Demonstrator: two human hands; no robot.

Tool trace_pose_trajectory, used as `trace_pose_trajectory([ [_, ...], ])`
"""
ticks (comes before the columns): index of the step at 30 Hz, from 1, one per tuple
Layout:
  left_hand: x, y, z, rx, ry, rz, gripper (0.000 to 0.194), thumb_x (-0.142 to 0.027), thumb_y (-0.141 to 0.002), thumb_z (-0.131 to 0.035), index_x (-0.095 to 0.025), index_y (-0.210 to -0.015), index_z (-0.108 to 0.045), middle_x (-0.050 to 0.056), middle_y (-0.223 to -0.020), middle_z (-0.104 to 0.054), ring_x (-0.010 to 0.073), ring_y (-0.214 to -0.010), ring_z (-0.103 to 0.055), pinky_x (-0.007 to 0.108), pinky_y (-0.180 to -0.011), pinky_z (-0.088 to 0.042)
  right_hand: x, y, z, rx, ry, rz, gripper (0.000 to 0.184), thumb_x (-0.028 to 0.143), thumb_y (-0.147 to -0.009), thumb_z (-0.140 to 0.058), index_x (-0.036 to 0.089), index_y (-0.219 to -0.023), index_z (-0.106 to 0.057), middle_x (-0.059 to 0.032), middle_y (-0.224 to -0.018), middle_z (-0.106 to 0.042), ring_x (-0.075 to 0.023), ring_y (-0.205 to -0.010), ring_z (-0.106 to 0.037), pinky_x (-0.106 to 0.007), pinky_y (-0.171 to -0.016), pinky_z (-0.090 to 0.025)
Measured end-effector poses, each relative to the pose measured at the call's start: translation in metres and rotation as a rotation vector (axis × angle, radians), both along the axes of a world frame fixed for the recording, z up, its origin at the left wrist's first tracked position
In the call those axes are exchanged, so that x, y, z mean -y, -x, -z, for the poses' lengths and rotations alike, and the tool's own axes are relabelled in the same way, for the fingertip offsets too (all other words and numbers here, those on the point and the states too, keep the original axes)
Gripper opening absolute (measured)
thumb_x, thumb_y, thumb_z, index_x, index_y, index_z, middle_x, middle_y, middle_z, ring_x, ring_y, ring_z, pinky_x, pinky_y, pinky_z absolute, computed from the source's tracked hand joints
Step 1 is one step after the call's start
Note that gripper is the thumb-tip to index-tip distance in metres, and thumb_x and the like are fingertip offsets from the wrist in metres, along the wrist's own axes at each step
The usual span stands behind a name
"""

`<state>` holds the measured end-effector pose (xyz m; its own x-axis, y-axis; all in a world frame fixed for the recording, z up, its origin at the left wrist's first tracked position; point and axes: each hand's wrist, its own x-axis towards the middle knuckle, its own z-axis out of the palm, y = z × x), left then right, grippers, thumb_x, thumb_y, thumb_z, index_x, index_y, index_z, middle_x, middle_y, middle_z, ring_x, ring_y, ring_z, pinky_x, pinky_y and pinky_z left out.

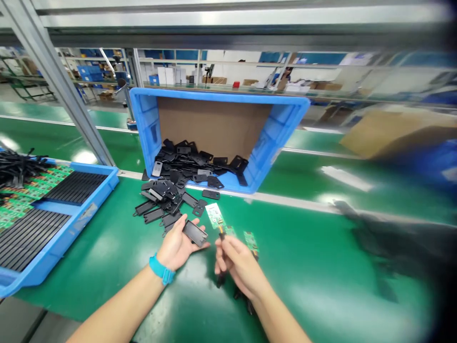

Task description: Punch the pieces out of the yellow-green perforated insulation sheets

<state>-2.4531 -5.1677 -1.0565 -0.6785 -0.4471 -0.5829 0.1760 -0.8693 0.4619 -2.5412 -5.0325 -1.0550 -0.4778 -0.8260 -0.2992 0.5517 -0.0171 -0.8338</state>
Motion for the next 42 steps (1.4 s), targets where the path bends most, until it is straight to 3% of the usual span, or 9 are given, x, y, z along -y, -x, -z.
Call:
trace_pose_trajectory([
  [4,0.001,-0.004,-0.004,-0.186,-0.091,0.087,0.023,-0.037,-0.084,-0.052,-0.02,-0.099,-0.052,0.008,-0.108,-0.059,0.0249,-0.091,-0.061,0.061,-0.085,-0.043,0.001,-0.001,0.001,0.007,0.003,-0.033,0.031,0.047,-0.075,-0.065,0.017,-0.08,-0.06,0.0059,-0.057,-0.046,-0.0047,-0.042,-0.038,-0.023,-0.044,-0.044],
  [7,0.002,-0.006,-0.013,-0.336,-0.114,0.061,0.021,-0.04,-0.086,-0.046,-0.021,-0.094,-0.054,0.005,-0.109,-0.059,0.0241,-0.093,-0.06,0.061,-0.086,-0.042,0.001,-0.001,0.003,0.006,-0.016,-0.057,0.031,0.047,-0.075,-0.065,0.017,-0.081,-0.06,0.0056,-0.057,-0.046,-0.0045,-0.042,-0.035,-0.022,-0.044,-0.042],
  [14,0.003,-0.006,-0.023,-0.399,0.014,0.081,0.041,-0.05,-0.09,-0.031,-0.023,-0.114,-0.051,0.005,-0.138,-0.04,0.0222,-0.103,-0.055,0.047,-0.086,-0.046,0.004,-0.004,0.008,-0.013,-0.09,-0.111,0.032,0.046,-0.073,-0.067,0.016,-0.078,-0.058,0.0051,-0.057,-0.047,-0.0042,-0.042,-0.034,-0.022,-0.042,-0.04],
  [19,0.003,-0.005,-0.021,-0.414,0.058,0.101,0.046,-0.052,-0.091,-0.027,-0.022,-0.122,-0.045,0.01,-0.139,-0.04,0.0243,-0.109,-0.053,0.042,-0.082,-0.048,0.006,-0.006,0.007,-0.057,-0.149,-0.099,0.033,0.046,-0.073,-0.067,0.015,-0.077,-0.058,0.0053,-0.057,-0.046,-0.0036,-0.041,-0.034,-0.02,-0.042,-0.039],
  [27,0.0,-0.005,-0.019,-0.395,0.131,0.109,0.045,-0.049,-0.089,-0.036,-0.022,-0.125,-0.041,0.012,-0.137,-0.042,0.0266,-0.109,-0.054,0.044,-0.081,-0.049,0.004,-0.005,0.013,-0.054,-0.17,-0.164,0.035,0.048,-0.073,-0.066,0.015,-0.077,-0.056,0.0055,-0.058,-0.047,-0.0027,-0.041,-0.034,-0.019,-0.04,-0.037],
  [34,-0.002,-0.005,-0.017,-0.257,0.341,0.154,0.053,-0.021,-0.08,-0.059,-0.023,-0.127,-0.035,0.012,-0.133,-0.046,0.0257,-0.108,-0.056,0.035,-0.078,-0.047,0.006,-0.003,0.014,-0.035,-0.217,-0.179,0.04,0.052,-0.068,-0.069,0.015,-0.076,-0.056,0.0068,-0.055,-0.044,-0.0014,-0.038,-0.029,-0.017,-0.034,-0.032],
  [42,-0.006,-0.005,-0.013,-0.209,0.449,0.164,0.056,-0.029,-0.081,-0.061,-0.022,-0.128,-0.032,0.014,-0.127,-0.051,0.0235,-0.102,-0.059,0.032,-0.073,-0.049,0.005,-0.003,0.013,-0.006,-0.242,-0.218,0.04,0.052,-0.069,-0.069,0.014,-0.077,-0.058,0.0081,-0.052,-0.04,0.0003,-0.037,-0.025,-0.014,-0.033,-0.024],
])
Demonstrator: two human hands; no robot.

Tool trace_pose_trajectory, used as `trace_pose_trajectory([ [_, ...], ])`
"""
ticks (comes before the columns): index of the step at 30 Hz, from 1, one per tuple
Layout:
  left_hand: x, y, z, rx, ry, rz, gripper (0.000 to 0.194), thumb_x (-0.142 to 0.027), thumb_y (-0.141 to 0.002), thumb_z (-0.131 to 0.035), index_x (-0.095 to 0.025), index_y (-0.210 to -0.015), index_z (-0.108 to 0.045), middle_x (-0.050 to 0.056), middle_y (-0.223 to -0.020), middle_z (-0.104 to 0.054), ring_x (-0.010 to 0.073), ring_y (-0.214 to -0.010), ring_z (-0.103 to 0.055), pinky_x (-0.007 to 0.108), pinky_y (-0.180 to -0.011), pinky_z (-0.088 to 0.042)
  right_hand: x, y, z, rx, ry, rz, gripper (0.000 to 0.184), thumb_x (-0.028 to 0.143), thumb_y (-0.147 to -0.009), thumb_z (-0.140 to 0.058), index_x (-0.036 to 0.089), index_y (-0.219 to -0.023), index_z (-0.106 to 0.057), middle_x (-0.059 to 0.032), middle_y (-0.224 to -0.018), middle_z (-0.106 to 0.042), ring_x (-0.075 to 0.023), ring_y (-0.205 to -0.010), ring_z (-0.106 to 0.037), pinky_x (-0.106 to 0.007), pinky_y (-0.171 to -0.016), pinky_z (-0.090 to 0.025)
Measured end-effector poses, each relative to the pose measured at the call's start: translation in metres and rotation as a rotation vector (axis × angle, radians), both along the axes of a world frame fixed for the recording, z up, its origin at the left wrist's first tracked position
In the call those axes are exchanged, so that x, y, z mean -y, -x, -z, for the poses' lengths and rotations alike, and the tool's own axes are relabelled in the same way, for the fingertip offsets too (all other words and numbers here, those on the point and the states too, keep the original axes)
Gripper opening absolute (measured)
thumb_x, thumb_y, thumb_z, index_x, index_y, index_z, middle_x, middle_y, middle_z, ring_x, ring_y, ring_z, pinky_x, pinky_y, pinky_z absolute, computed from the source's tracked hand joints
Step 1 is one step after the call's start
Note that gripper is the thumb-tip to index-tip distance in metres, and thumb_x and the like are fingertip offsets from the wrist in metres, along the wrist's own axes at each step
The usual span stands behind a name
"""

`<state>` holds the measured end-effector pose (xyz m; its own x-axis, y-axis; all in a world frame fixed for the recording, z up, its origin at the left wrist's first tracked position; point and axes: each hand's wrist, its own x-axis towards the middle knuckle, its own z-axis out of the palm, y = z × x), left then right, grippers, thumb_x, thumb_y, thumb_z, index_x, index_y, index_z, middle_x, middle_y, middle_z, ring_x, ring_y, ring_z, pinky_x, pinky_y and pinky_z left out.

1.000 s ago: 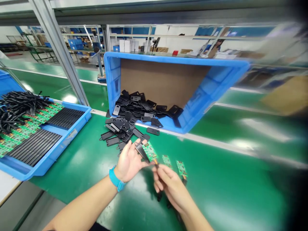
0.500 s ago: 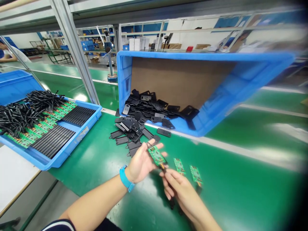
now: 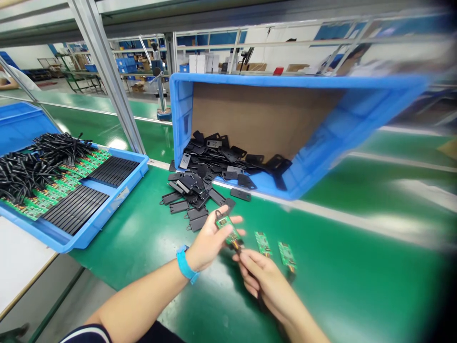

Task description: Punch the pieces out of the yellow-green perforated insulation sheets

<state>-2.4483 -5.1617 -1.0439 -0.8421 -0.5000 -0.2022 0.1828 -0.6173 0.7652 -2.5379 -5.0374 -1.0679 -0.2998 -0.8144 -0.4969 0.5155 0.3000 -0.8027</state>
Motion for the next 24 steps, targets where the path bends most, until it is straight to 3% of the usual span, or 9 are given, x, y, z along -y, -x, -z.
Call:
trace_pose_trajectory([
  [10,0.0,0.002,0.0,-0.002,0.022,-0.037,0.053,-0.033,-0.077,-0.065,-0.02,-0.12,-0.037,0.015,-0.123,-0.054,0.0264,-0.101,-0.061,0.037,-0.075,-0.052,0.001,-0.001,-0.004,0.019,-0.028,-0.004,0.041,0.052,-0.066,-0.07,0.014,-0.074,-0.057,0.0086,-0.051,-0.039,0.0009,-0.036,-0.023,-0.014,-0.032,-0.02],
  [15,-0.001,0.003,0.003,0.023,0.035,-0.076,0.046,-0.035,-0.076,-0.065,-0.017,-0.11,-0.041,0.014,-0.116,-0.059,0.0243,-0.096,-0.063,0.035,-0.075,-0.052,0.001,-0.002,-0.002,-0.056,-0.018,0.012,0.039,0.053,-0.069,-0.067,0.017,-0.076,-0.054,0.0081,-0.054,-0.042,-0.0005,-0.036,-0.025,-0.015,-0.033,-0.026],
  [21,-0.008,0.004,0.01,0.059,0.204,-0.142,0.039,-0.038,-0.081,-0.058,-0.017,-0.108,-0.041,0.014,-0.111,-0.061,0.0231,-0.093,-0.065,0.035,-0.076,-0.052,0.001,-0.01,-0.007,-0.368,-0.022,0.098,0.037,0.054,-0.072,-0.061,0.018,-0.068,-0.054,0.0068,-0.047,-0.042,-0.0065,-0.039,-0.038,-0.02,-0.041,-0.036],
  [24,-0.011,0.003,0.01,0.082,0.258,-0.164,0.038,-0.04,-0.082,-0.057,-0.017,-0.108,-0.041,0.014,-0.112,-0.061,0.0227,-0.095,-0.064,0.036,-0.081,-0.051,0.002,-0.009,-0.011,-0.517,-0.024,0.074,0.034,0.052,-0.075,-0.058,0.018,-0.071,-0.058,0.0038,-0.055,-0.049,-0.0081,-0.042,-0.041,-0.022,-0.043,-0.036],
])
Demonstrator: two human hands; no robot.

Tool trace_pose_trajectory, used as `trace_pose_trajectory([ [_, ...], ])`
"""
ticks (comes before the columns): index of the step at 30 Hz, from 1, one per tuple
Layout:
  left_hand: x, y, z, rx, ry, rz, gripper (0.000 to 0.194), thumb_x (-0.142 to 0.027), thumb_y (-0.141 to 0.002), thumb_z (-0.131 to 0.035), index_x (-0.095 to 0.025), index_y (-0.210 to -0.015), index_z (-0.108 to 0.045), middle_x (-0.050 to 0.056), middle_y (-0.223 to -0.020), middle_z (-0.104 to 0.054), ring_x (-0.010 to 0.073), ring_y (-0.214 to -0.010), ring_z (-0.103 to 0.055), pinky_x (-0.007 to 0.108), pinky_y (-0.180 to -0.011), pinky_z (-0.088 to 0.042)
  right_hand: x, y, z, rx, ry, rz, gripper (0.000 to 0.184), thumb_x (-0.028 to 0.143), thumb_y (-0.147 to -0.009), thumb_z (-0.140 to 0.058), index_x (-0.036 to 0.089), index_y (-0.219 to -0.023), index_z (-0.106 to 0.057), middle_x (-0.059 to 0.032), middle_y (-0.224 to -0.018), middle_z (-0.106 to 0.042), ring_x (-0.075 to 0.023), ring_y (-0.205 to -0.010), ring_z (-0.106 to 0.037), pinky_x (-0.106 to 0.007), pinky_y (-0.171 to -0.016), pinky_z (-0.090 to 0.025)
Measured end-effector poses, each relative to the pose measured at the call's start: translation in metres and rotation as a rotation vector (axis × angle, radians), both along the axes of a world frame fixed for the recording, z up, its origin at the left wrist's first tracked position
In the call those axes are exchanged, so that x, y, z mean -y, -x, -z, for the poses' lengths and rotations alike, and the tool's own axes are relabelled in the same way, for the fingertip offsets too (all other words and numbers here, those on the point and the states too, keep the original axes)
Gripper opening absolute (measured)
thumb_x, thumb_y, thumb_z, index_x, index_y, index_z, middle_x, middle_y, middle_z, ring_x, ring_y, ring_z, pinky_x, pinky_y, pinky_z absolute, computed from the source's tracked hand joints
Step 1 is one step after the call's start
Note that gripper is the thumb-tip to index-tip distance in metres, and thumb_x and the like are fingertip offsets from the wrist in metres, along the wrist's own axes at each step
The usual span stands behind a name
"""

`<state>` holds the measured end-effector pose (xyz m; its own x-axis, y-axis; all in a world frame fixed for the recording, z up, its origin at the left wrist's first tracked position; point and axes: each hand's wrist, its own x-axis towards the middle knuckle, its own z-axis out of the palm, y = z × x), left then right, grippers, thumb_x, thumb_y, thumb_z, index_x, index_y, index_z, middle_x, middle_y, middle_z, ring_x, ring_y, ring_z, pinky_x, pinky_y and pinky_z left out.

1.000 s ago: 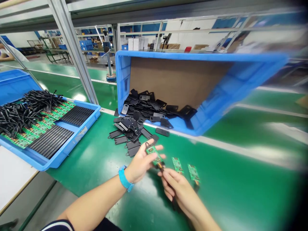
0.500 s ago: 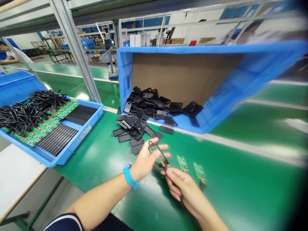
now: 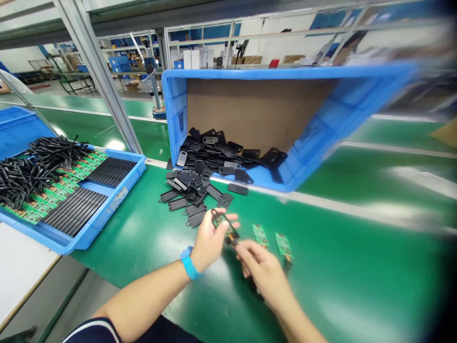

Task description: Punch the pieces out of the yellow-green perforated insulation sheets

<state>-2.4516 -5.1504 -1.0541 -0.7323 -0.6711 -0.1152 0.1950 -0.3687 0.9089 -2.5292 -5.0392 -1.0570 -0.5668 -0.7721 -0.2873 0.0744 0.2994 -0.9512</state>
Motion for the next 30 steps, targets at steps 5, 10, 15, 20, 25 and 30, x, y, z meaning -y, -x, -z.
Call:
trace_pose_trajectory([
  [5,-0.004,-0.003,-0.003,0.013,-0.04,-0.006,0.04,-0.041,-0.082,-0.057,-0.018,-0.111,-0.04,0.013,-0.109,-0.062,0.0227,-0.097,-0.063,0.038,-0.085,-0.049,0.002,0.001,0.003,-0.24,0.031,0.019,0.033,0.047,-0.078,-0.053,0.018,-0.065,-0.061,-0.0014,-0.062,-0.054,-0.0137,-0.056,-0.05,-0.024,-0.053,-0.04],
  [10,-0.008,-0.005,-0.007,0.055,0.031,-0.043,0.037,-0.04,-0.084,-0.055,-0.018,-0.111,-0.041,0.013,-0.109,-0.063,0.0201,-0.099,-0.062,0.034,-0.086,-0.049,0.003,-0.006,0.013,-0.213,0.033,0.106,0.033,0.048,-0.078,-0.053,0.018,-0.066,-0.059,-0.0016,-0.061,-0.056,-0.0153,-0.059,-0.051,-0.026,-0.057,-0.042],
  [15,-0.008,-0.005,-0.01,0.092,-0.005,-0.09,0.036,-0.036,-0.085,-0.053,-0.019,-0.114,-0.039,0.011,-0.104,-0.065,0.0176,-0.094,-0.064,0.031,-0.084,-0.049,0.005,-0.012,0.008,-0.141,0.036,0.148,0.035,0.052,-0.075,-0.056,0.018,-0.068,-0.059,-0.0009,-0.061,-0.055,-0.015,-0.06,-0.05,-0.025,-0.057,-0.042],
  [20,-0.008,-0.004,-0.009,0.078,-0.052,-0.107,0.037,-0.035,-0.085,-0.053,-0.019,-0.115,-0.038,0.01,-0.098,-0.066,0.0179,-0.088,-0.065,0.032,-0.079,-0.05,0.007,-0.014,-0.001,-0.091,-0.018,0.125,0.041,0.06,-0.07,-0.058,0.019,-0.066,-0.057,0.001,-0.056,-0.049,-0.0133,-0.052,-0.043,-0.026,-0.053,-0.039],
  [25,-0.009,-0.007,-0.007,0.103,0.061,-0.103,0.031,-0.032,-0.088,-0.048,-0.021,-0.115,-0.04,0.008,-0.097,-0.066,0.0159,-0.086,-0.063,0.032,-0.08,-0.05,0.006,-0.015,0.005,-0.1,-0.016,0.143,0.042,0.061,-0.069,-0.058,0.019,-0.066,-0.058,0.0008,-0.057,-0.05,-0.0128,-0.052,-0.042,-0.025,-0.052,-0.038],
  [30,-0.006,-0.005,-0.004,0.117,0.065,-0.098,0.03,-0.03,-0.088,-0.046,-0.021,-0.116,-0.04,0.007,-0.093,-0.066,0.0153,-0.082,-0.063,0.031,-0.076,-0.05,0.008,-0.015,0.007,-0.066,-0.055,0.147,0.042,0.061,-0.07,-0.058,0.019,-0.066,-0.057,0.0031,-0.052,-0.045,-0.0105,-0.047,-0.036,-0.024,-0.047,-0.032],
])
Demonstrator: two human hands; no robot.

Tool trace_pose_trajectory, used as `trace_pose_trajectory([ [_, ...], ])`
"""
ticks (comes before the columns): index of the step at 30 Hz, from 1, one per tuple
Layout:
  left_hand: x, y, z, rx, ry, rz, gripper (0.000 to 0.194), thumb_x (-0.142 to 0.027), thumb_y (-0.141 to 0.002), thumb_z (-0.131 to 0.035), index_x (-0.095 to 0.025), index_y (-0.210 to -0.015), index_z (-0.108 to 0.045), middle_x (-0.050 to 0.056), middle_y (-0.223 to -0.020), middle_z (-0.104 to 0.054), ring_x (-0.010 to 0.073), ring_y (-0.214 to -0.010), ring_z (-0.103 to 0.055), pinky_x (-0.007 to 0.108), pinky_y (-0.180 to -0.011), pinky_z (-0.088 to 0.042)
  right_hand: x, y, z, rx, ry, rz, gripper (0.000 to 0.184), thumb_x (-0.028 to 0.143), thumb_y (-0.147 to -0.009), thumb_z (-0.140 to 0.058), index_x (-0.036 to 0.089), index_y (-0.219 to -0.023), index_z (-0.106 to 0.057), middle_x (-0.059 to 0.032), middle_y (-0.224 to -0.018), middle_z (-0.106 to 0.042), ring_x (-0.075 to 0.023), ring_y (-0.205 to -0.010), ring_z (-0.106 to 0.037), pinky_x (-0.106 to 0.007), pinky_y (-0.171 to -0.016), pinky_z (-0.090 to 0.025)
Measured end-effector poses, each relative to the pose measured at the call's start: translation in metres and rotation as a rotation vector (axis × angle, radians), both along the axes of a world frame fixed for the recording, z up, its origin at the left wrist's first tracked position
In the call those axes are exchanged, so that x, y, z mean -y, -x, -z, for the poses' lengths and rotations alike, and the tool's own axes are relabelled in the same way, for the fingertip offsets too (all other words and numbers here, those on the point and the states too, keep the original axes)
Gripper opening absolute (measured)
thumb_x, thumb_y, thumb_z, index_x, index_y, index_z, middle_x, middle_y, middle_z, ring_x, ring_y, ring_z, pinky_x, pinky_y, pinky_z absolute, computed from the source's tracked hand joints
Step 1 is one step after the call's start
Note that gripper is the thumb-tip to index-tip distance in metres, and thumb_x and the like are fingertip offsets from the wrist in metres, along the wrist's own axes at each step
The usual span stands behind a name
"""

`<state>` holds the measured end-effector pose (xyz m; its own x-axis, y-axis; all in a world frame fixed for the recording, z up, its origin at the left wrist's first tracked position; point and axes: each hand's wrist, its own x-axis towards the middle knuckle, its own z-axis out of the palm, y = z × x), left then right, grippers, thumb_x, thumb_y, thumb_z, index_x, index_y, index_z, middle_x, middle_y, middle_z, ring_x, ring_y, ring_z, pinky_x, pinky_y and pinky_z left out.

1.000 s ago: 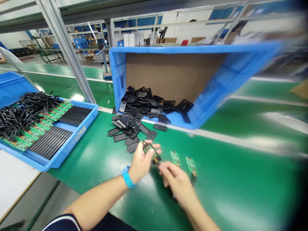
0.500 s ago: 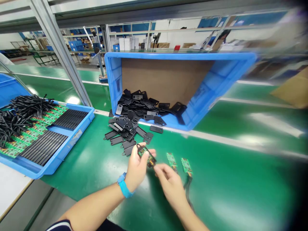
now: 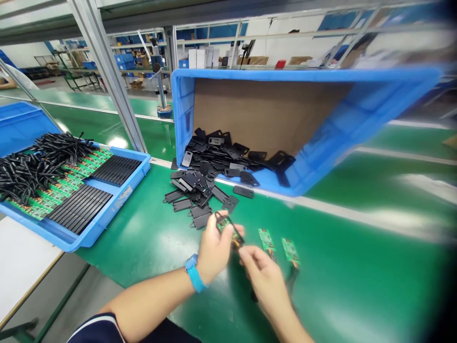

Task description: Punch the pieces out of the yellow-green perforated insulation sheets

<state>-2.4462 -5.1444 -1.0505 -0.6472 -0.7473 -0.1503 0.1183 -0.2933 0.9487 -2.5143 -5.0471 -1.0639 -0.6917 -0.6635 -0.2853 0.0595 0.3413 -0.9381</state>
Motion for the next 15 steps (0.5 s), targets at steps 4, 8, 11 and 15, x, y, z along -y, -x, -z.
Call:
trace_pose_trajectory([
  [4,-0.002,-0.001,0.003,0.022,0.043,-0.012,0.032,-0.03,-0.088,-0.047,-0.021,-0.118,-0.042,0.007,-0.094,-0.066,0.0151,-0.083,-0.063,0.03,-0.078,-0.05,0.002,0.0,0.004,0.085,-0.022,-0.002,0.045,0.063,-0.067,-0.06,0.018,-0.063,-0.055,0.0051,-0.047,-0.039,-0.0083,-0.042,-0.028,-0.023,-0.041,-0.023],
  [8,-0.003,-0.002,0.0,0.049,0.108,0.017,0.037,-0.032,-0.086,-0.051,-0.021,-0.121,-0.044,0.006,-0.095,-0.067,0.014,-0.084,-0.063,0.03,-0.084,-0.048,0.004,0.0,0.008,0.105,0.015,-0.019,0.045,0.062,-0.067,-0.06,0.018,-0.06,-0.052,0.0053,-0.044,-0.042,-0.0066,-0.038,-0.028,-0.021,-0.039,-0.022],
  [11,0.005,0.001,-0.004,0.002,-0.033,-0.031,0.039,-0.038,-0.082,-0.055,-0.02,-0.115,-0.044,0.005,-0.088,-0.067,0.0142,-0.077,-0.065,0.027,-0.072,-0.052,0.013,0.012,0.005,0.005,0.028,-0.235,0.045,0.06,-0.075,-0.052,0.018,-0.06,-0.054,0.0003,-0.051,-0.056,-0.0106,-0.043,-0.046,-0.024,-0.046,-0.039],
  [15,0.025,0.007,-0.002,0.02,-0.227,-0.08,0.041,-0.056,-0.079,-0.051,-0.021,-0.097,-0.04,0.001,-0.072,-0.064,0.0118,-0.052,-0.061,0.017,-0.04,-0.041,0.047,0.057,-0.001,-0.256,-0.03,-0.262,0.038,0.052,-0.078,-0.049,0.018,-0.072,-0.063,-0.0089,-0.08,-0.067,-0.0223,-0.081,-0.061,-0.036,-0.078,-0.047],
])
